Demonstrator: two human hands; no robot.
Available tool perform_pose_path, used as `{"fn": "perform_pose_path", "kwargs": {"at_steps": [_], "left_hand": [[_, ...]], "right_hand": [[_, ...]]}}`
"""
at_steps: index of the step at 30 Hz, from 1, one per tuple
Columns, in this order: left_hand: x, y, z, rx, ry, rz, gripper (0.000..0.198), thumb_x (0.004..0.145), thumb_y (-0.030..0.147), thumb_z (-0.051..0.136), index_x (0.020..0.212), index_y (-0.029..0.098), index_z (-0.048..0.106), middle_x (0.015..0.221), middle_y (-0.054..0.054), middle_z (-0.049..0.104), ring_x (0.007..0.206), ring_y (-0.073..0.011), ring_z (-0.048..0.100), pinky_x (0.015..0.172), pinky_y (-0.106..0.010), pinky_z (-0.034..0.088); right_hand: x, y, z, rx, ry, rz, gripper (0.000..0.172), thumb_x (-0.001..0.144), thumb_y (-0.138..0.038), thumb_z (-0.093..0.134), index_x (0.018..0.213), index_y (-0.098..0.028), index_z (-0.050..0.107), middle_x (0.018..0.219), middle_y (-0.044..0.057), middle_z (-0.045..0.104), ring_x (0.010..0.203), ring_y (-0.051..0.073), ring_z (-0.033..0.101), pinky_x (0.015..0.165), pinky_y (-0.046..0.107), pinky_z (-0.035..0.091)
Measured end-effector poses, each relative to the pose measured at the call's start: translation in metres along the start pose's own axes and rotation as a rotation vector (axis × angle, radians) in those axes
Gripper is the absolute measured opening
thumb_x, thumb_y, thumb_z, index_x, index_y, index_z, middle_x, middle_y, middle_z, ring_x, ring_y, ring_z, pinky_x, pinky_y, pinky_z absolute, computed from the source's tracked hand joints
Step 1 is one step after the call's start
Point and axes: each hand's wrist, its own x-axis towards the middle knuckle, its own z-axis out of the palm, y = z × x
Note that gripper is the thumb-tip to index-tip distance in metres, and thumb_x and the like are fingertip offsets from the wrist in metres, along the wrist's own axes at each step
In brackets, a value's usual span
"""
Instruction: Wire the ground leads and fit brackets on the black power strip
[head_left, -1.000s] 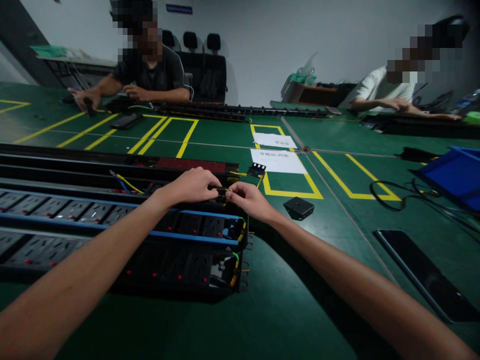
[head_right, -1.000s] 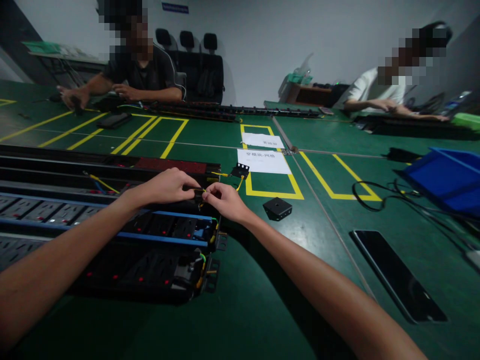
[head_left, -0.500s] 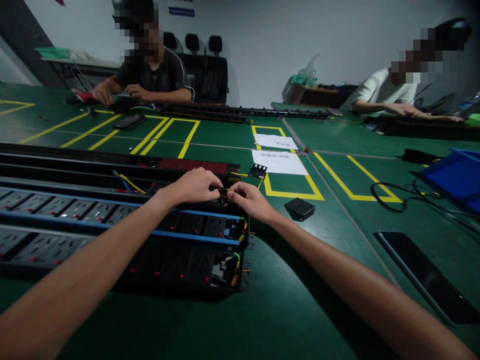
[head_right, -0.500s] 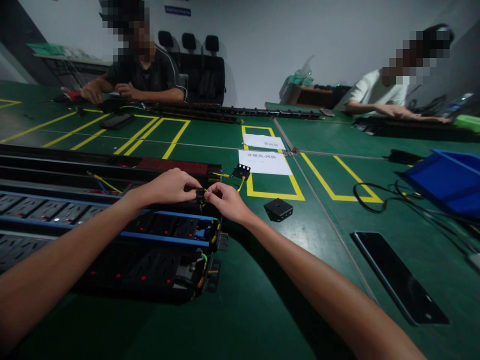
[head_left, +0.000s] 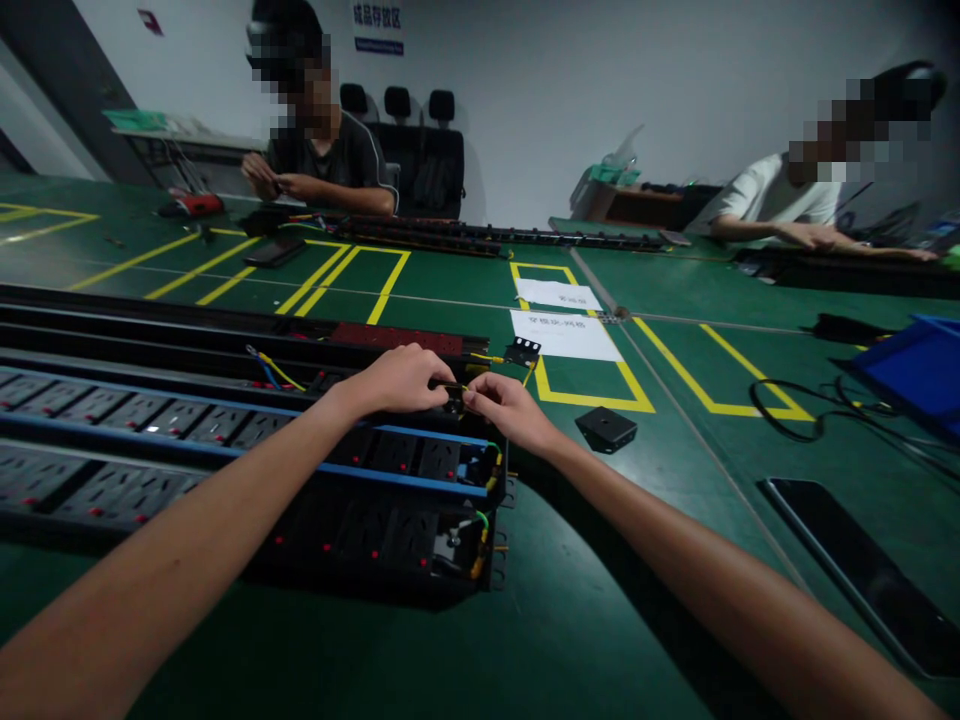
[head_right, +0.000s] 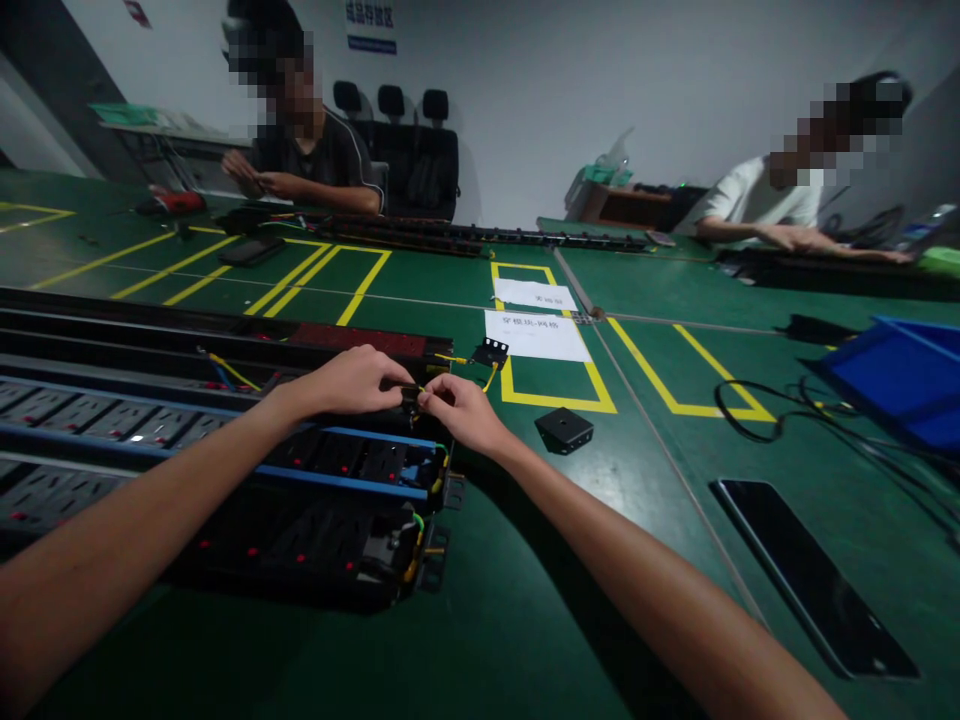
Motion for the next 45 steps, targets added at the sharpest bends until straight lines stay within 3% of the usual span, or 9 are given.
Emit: {"fn": "perform_pose_path", "kwargs": {"at_steps": [15,26,32,45], "left_hand": [[-0.0003,0.0005,-0.0010,0.032,-0.003,0.054,0.031,0.082,0.027,0.055,0.100,0.028,0.080,0.088,-0.006,0.078,0.081,-0.0232,0.071,0.072,-0.031,0.047],[-0.0016,0.0010,0.0009,0.004,0.024,0.022,0.033,0.081,0.031,0.056,0.103,0.026,0.080,0.093,-0.007,0.078,0.085,-0.0250,0.072,0.077,-0.035,0.049],[-0.0039,0.0045,0.0023,0.016,0.039,-0.033,0.035,0.080,0.042,0.060,0.105,0.026,0.078,0.093,-0.007,0.077,0.085,-0.0278,0.071,0.075,-0.037,0.050],[-0.0030,0.0017,0.0052,-0.022,0.044,-0.002,0.029,0.081,0.036,0.058,0.101,0.026,0.077,0.091,-0.006,0.077,0.084,-0.0242,0.070,0.073,-0.033,0.048]], "right_hand": [[0.0001,-0.0010,-0.0004,-0.031,0.025,0.000,0.026,0.085,-0.045,0.062,0.080,-0.019,0.062,0.071,0.000,0.059,0.061,0.014,0.049,0.055,0.026,0.038],[0.0001,-0.0001,-0.0013,-0.030,0.020,-0.008,0.026,0.086,-0.044,0.062,0.079,-0.019,0.062,0.071,0.000,0.059,0.061,0.014,0.049,0.055,0.026,0.038],[-0.0002,-0.0025,-0.0004,-0.033,0.024,0.005,0.025,0.085,-0.044,0.062,0.078,-0.020,0.061,0.069,-0.001,0.056,0.060,0.014,0.047,0.054,0.026,0.037],[0.0004,-0.0049,0.0010,0.180,0.107,0.081,0.035,0.089,-0.055,0.056,0.089,-0.020,0.060,0.066,-0.002,0.056,0.051,0.013,0.049,0.050,0.028,0.040]]}}
